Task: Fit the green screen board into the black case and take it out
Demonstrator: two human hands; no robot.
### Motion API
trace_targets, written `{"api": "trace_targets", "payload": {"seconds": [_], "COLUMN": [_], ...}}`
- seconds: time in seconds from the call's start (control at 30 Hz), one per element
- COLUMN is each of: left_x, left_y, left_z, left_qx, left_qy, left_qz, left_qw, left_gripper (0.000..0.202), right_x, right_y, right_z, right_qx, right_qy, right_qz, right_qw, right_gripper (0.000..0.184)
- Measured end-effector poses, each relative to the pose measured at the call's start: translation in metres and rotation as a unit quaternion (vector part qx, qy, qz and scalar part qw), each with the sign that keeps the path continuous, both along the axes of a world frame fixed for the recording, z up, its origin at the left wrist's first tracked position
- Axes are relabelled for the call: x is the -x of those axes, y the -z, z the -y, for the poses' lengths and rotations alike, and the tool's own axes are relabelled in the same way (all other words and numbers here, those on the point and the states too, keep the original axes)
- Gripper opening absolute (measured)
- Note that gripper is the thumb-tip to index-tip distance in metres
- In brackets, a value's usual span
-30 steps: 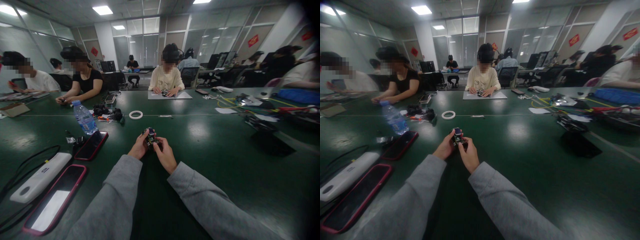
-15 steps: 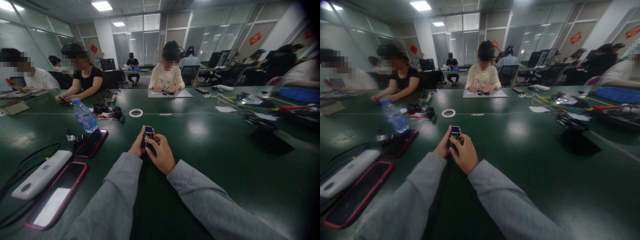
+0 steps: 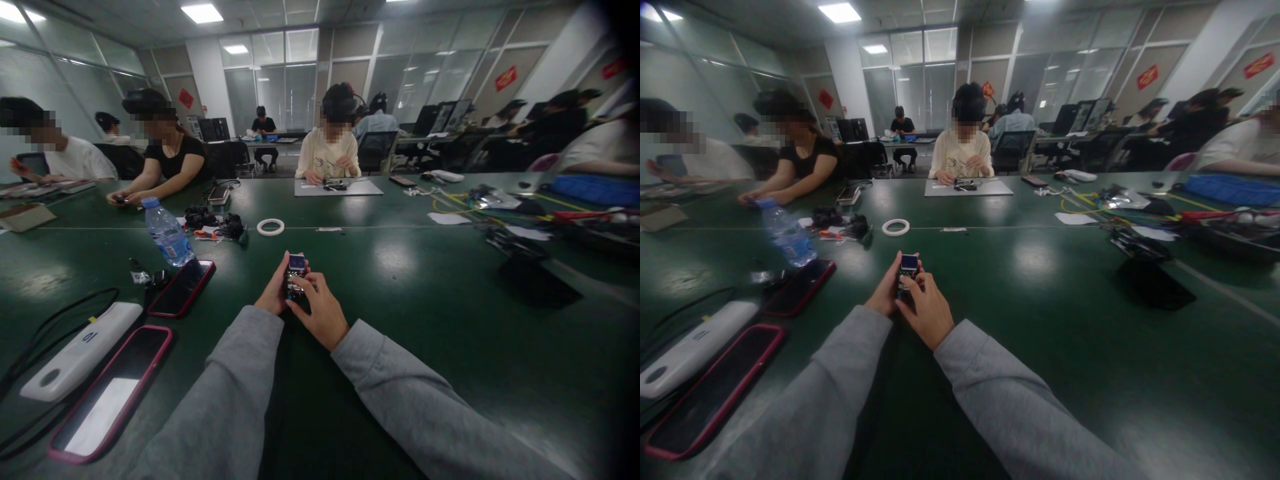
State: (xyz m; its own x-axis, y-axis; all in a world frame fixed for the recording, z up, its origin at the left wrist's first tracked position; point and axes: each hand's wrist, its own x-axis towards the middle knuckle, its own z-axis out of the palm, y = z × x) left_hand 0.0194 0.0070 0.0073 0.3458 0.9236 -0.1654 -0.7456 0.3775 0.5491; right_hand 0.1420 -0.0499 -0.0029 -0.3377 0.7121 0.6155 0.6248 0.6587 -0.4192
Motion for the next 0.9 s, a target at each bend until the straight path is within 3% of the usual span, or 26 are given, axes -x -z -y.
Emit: {"api": "trace_targets", "payload": {"seconds": [0.27,0.5,0.7,0.9], "left_x": [0.0,-0.002,-0.002,-0.001], "left_y": [0.003,0.001,-0.005,-0.003], "left_z": [-0.003,-0.003,0.002,0.0], "left_qx": [-0.008,-0.002,-0.021,-0.026], "left_qy": [-0.004,-0.032,-0.022,0.015], "left_qz": [0.002,-0.026,-0.018,-0.015], "left_qw": [1.0,0.999,0.999,0.999], "left_gripper": [0.043,0.041,0.037,0.036], "right_x": [0.001,0.0,-0.007,-0.019], "right_y": [0.003,0.011,0.027,0.018], "right_z": [0.0,-0.011,-0.032,-0.041], "right_qx": [0.029,0.111,0.233,0.36], "right_qy": [-0.004,-0.007,-0.038,-0.08], "right_qz": [-0.076,-0.191,-0.343,-0.483], "right_qw": [0.997,0.975,0.909,0.794], "right_gripper": [0.054,0.045,0.036,0.037]}}
